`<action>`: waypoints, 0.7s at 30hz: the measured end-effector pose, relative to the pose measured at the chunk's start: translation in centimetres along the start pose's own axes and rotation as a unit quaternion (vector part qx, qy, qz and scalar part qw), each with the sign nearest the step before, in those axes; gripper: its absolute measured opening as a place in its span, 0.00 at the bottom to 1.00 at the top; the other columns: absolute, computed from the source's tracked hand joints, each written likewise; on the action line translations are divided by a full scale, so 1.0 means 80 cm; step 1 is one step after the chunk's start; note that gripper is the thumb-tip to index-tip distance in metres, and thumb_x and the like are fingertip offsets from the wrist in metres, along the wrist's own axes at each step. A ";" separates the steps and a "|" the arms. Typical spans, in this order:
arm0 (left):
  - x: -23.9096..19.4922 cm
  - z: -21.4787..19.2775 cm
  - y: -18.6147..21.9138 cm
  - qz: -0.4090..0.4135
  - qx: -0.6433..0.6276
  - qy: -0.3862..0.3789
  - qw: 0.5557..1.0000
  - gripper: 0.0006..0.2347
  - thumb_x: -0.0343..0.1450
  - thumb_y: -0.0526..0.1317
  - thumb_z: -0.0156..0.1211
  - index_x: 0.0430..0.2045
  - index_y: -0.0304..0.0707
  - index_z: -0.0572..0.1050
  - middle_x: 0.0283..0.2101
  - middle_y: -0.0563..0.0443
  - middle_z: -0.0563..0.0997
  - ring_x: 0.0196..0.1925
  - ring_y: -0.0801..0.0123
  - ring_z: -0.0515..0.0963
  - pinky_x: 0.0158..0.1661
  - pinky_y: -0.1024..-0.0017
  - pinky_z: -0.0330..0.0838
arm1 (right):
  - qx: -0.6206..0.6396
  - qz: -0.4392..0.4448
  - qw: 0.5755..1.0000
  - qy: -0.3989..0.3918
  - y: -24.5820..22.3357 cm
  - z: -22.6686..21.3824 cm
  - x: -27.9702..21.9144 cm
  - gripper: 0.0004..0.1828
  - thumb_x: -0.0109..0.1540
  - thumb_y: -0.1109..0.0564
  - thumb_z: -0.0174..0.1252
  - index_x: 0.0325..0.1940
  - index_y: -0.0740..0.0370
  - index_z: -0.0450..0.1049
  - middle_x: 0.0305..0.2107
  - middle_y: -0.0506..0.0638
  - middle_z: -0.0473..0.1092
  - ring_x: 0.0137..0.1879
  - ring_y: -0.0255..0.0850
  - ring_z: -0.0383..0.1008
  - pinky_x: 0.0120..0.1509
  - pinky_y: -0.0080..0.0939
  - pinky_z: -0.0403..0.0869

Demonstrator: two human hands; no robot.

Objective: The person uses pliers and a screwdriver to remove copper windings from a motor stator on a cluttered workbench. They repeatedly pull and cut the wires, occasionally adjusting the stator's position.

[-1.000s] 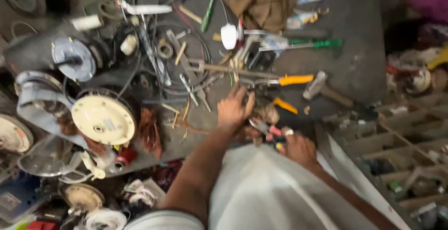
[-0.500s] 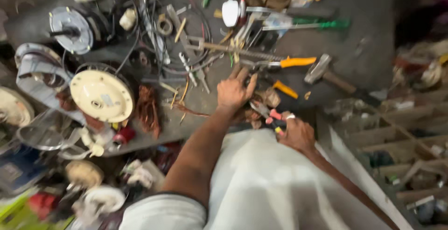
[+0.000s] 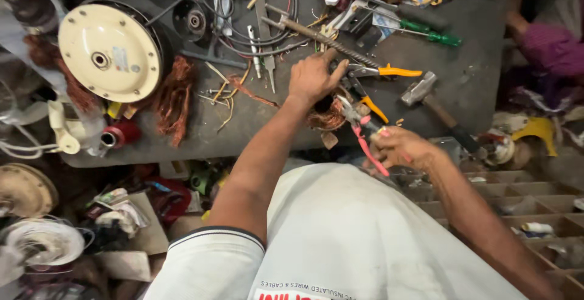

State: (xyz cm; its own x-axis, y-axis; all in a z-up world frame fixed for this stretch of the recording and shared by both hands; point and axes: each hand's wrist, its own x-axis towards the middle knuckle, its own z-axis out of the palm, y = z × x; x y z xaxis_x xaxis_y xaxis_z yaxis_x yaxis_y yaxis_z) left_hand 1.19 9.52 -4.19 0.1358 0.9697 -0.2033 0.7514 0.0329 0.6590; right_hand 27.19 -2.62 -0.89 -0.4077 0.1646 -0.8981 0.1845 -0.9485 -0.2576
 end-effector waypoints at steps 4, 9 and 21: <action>-0.001 0.008 0.002 -0.015 -0.009 -0.014 1.000 0.19 0.69 0.60 0.54 0.46 0.53 0.78 0.34 0.39 0.84 0.37 0.40 0.83 0.38 0.44 0.75 | 0.173 -0.051 0.968 -0.174 0.012 -0.022 0.001 0.16 0.64 0.48 0.61 0.42 0.65 0.74 0.25 0.51 0.70 0.41 0.52 0.79 0.43 0.56 0.77; 0.001 0.018 -0.008 0.002 0.001 0.000 1.000 0.20 0.71 0.61 0.53 0.45 0.51 0.77 0.37 0.38 0.84 0.40 0.42 0.84 0.40 0.46 0.76 | -0.167 -0.056 0.981 0.084 -0.010 0.009 -0.017 0.12 0.59 0.48 0.60 0.42 0.56 0.72 0.30 0.50 0.73 0.41 0.50 0.77 0.42 0.55 0.74; 0.001 0.036 -0.010 -0.034 0.032 0.020 0.999 0.24 0.69 0.65 0.51 0.48 0.51 0.76 0.40 0.37 0.84 0.44 0.42 0.83 0.43 0.45 0.75 | 0.015 -0.141 0.983 -0.119 0.026 -0.034 0.030 0.16 0.61 0.51 0.65 0.46 0.61 0.71 0.27 0.51 0.72 0.35 0.48 0.75 0.38 0.51 0.75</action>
State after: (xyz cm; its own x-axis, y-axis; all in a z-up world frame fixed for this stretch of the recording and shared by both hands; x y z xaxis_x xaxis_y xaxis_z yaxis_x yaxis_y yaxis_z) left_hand 2.44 8.90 -6.82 0.0585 0.9747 -0.2158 0.7981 0.0842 0.5966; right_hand 29.01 -3.46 -4.54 -0.6372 0.3582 -0.6824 0.0090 -0.8819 -0.4714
